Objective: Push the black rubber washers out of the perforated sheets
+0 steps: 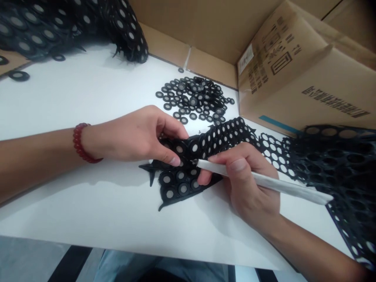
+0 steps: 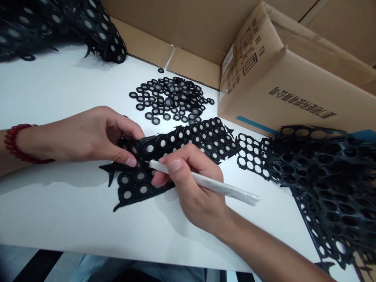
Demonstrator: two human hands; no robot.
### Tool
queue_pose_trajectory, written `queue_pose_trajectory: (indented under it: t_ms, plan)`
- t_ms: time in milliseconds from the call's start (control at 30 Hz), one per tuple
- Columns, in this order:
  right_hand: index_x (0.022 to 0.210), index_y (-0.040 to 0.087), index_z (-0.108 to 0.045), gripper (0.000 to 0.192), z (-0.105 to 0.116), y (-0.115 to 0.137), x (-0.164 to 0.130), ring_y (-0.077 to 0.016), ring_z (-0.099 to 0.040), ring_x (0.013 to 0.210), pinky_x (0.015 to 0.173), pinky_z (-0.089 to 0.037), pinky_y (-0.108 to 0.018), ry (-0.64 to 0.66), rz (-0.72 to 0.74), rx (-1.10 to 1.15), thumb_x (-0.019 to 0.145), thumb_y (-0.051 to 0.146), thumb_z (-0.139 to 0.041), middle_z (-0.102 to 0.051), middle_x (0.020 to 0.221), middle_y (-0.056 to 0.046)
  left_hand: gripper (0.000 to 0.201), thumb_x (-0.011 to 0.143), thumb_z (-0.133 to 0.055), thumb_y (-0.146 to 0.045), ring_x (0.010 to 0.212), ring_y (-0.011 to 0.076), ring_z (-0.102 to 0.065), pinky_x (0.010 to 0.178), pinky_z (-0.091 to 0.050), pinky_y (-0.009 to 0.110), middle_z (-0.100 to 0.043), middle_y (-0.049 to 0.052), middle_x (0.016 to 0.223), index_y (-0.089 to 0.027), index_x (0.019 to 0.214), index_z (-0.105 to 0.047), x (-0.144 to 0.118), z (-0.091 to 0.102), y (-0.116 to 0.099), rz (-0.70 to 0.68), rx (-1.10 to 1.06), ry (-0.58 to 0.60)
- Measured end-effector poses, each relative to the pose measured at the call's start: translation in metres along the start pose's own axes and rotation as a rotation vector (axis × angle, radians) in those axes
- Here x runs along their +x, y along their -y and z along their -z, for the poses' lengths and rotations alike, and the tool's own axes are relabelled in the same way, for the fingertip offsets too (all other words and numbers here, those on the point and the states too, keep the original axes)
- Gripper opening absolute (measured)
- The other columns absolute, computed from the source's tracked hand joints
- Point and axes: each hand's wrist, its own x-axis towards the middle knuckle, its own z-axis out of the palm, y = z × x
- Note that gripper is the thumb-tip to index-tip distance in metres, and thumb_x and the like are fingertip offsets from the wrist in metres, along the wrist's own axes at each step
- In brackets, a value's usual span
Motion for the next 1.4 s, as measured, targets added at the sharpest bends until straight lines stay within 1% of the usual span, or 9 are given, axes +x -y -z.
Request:
queue_pose_trajectory:
  t_ms: [133, 367, 533, 600, 800, 967, 1133, 1267, 1400]
  plan:
    - [0.082, 0.022, -0.062, 0.020, -0.001, 0.003, 0.000, -0.0130, -0.063, 0.060, 0.059, -0.052, -0.029, 0.022, 0.008, -0.051, 0.093, 0.031, -0.047, -0.067, 0.065, 0.001, 0.024, 0.066, -0.073, -0.033, 0.065, 0.0119, -0.059, 0.058, -0.046, 0.021, -0.068, -0.002, 0.074, -0.018, 0.084, -0.071, -0.001, 0.000, 0.004, 0.002, -0.020, -0.027]
    - [0.082, 0.023, -0.061, 0.019, -0.001, 0.004, -0.002, -0.0130, -0.062, 0.059, 0.059, -0.050, -0.029, 0.004, 0.005, -0.127, 0.093, 0.027, -0.046, -0.065, 0.064, 0.002, 0.023, 0.066, -0.073, -0.033, 0.063, 0.0127, -0.059, 0.055, -0.045, 0.021, -0.068, -0.001, 0.070, -0.018, 0.083, -0.071, -0.001, 0.002, 0.005, -0.001, -0.068, 0.008]
    - [0.072, 0.022, -0.058, 0.019, 0.000, 0.011, -0.003, -0.0121, -0.059, 0.056, 0.054, -0.047, -0.027, 0.028, -0.049, -0.292, 0.089, 0.022, -0.051, -0.064, 0.062, 0.002, 0.021, 0.064, -0.074, -0.031, 0.067, 0.0138, -0.061, 0.059, -0.046, 0.022, -0.069, 0.000, 0.072, -0.017, 0.079, -0.070, 0.000, 0.000, 0.003, 0.011, -0.082, -0.040]
    - [0.068, 0.021, -0.057, 0.021, -0.001, 0.014, -0.002, -0.0111, -0.057, 0.053, 0.051, -0.044, -0.025, 0.026, -0.024, -0.350, 0.088, 0.021, -0.052, -0.064, 0.060, 0.002, 0.021, 0.063, -0.074, -0.030, 0.068, 0.0139, -0.061, 0.060, -0.047, 0.021, -0.069, 0.000, 0.073, -0.016, 0.078, -0.070, 0.000, 0.000, 0.001, 0.026, -0.081, -0.052]
    - [0.067, 0.020, -0.057, 0.023, -0.003, 0.014, 0.000, -0.0093, -0.054, 0.051, 0.048, -0.041, -0.022, 0.114, -0.024, -0.402, 0.089, 0.020, -0.050, -0.061, 0.058, 0.003, 0.022, 0.060, -0.076, -0.030, 0.071, 0.0147, -0.062, 0.062, -0.048, 0.022, -0.069, -0.001, 0.072, -0.016, 0.077, -0.070, 0.001, -0.001, -0.001, 0.031, -0.081, -0.074]
    - [0.065, 0.019, -0.056, 0.027, -0.002, 0.010, 0.004, -0.0093, -0.056, 0.053, 0.052, -0.044, -0.022, 0.149, -0.118, -0.266, 0.090, 0.026, -0.050, -0.061, 0.057, 0.002, 0.021, 0.061, -0.076, -0.027, 0.066, 0.0123, -0.060, 0.058, -0.045, 0.021, -0.067, -0.002, 0.070, -0.016, 0.077, -0.068, 0.001, 0.000, -0.003, 0.038, -0.093, -0.061]
    - [0.072, 0.021, -0.053, 0.029, 0.008, -0.003, 0.011, -0.0108, -0.056, 0.049, 0.049, -0.045, -0.023, -0.051, -0.238, 0.091, 0.093, 0.037, -0.042, -0.061, 0.053, 0.003, 0.018, 0.069, -0.070, -0.021, 0.069, 0.0108, -0.058, 0.060, -0.044, 0.021, -0.065, -0.001, 0.076, -0.016, 0.085, -0.064, 0.000, 0.003, -0.008, 0.032, -0.020, -0.013]
    - [0.072, 0.020, -0.055, 0.029, 0.011, -0.005, 0.013, -0.0104, -0.057, 0.049, 0.049, -0.045, -0.022, -0.068, -0.222, 0.069, 0.092, 0.039, -0.045, -0.062, 0.054, 0.002, 0.044, 0.072, -0.066, -0.025, 0.079, 0.0137, -0.060, 0.063, -0.045, 0.021, -0.066, 0.001, 0.091, -0.021, 0.115, -0.054, 0.000, 0.002, -0.004, 0.054, 0.040, -0.022]
    - [0.074, 0.019, -0.058, 0.029, 0.008, 0.000, 0.012, -0.0106, -0.058, 0.051, 0.051, -0.047, -0.023, -0.033, -0.205, 0.031, 0.091, 0.039, -0.047, -0.063, 0.056, 0.002, 0.046, 0.074, -0.066, -0.031, 0.072, 0.0138, -0.060, 0.059, -0.044, 0.021, -0.066, 0.001, 0.083, -0.021, 0.117, -0.051, 0.003, -0.002, 0.002, 0.077, 0.003, -0.027]
